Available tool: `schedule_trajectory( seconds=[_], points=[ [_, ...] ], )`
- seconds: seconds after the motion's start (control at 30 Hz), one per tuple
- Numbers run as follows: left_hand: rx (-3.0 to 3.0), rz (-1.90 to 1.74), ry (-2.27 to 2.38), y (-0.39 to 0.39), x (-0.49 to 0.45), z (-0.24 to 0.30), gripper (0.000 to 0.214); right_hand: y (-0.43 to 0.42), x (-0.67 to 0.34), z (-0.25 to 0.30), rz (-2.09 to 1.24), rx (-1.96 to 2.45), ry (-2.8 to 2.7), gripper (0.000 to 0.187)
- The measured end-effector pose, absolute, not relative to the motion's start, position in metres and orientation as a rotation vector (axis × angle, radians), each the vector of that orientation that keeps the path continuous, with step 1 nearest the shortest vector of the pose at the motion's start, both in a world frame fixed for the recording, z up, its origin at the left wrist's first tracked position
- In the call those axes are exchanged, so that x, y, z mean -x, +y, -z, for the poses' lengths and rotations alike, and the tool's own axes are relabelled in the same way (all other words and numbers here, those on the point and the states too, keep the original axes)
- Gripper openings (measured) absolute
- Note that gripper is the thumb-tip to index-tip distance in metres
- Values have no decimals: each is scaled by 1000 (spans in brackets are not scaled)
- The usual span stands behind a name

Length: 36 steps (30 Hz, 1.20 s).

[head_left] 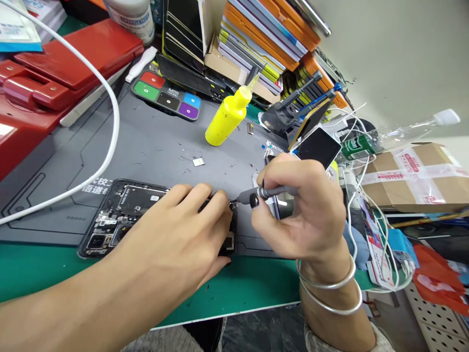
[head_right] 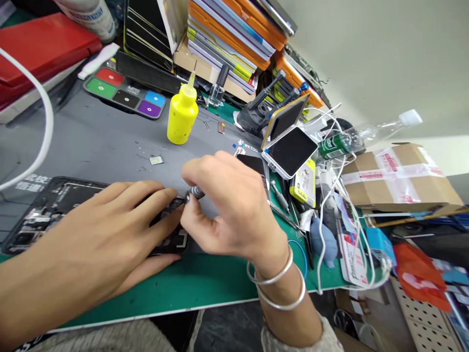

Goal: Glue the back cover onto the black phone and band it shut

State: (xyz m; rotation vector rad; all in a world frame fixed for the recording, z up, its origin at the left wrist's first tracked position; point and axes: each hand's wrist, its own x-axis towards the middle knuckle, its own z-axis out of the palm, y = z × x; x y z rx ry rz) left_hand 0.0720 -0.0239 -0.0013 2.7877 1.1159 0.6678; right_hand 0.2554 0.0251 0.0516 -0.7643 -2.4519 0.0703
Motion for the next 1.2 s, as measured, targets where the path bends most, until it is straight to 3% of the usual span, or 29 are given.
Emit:
schedule_trajectory(
  seconds=[0.13, 0.27, 0.43, 0.6, 0.77, 0.93, 1.2],
  points=[
    [-2786, -669, 1111, -25, -71, 0, 38, 24, -255, -51, 128, 795, -2430, 26],
    [-2789, -670, 1113, -24, -71, 0, 36, 24, -255, -50, -51, 777, -2455, 28],
    [-2792, -694, 1126, -22, -73, 1, 41, 25, -257, -50, 95, 784, -2404, 30],
    [-2778, -698, 1123, -23, -73, 1, 35, 26, -257, -51, -136, 767, -2464, 31],
    [-2782, -695, 1120, -24, -72, 1, 39, 24, -255, -51, 117, 787, -2426, 28],
    [-2773, -716, 1137, -24, -72, 1, 37, 25, -256, -51, -47, 791, -2461, 26],
    [-2761, -693, 1148, -28, -72, 3, 45, 25, -257, -43, 96, 801, -2311, 25]
  ],
)
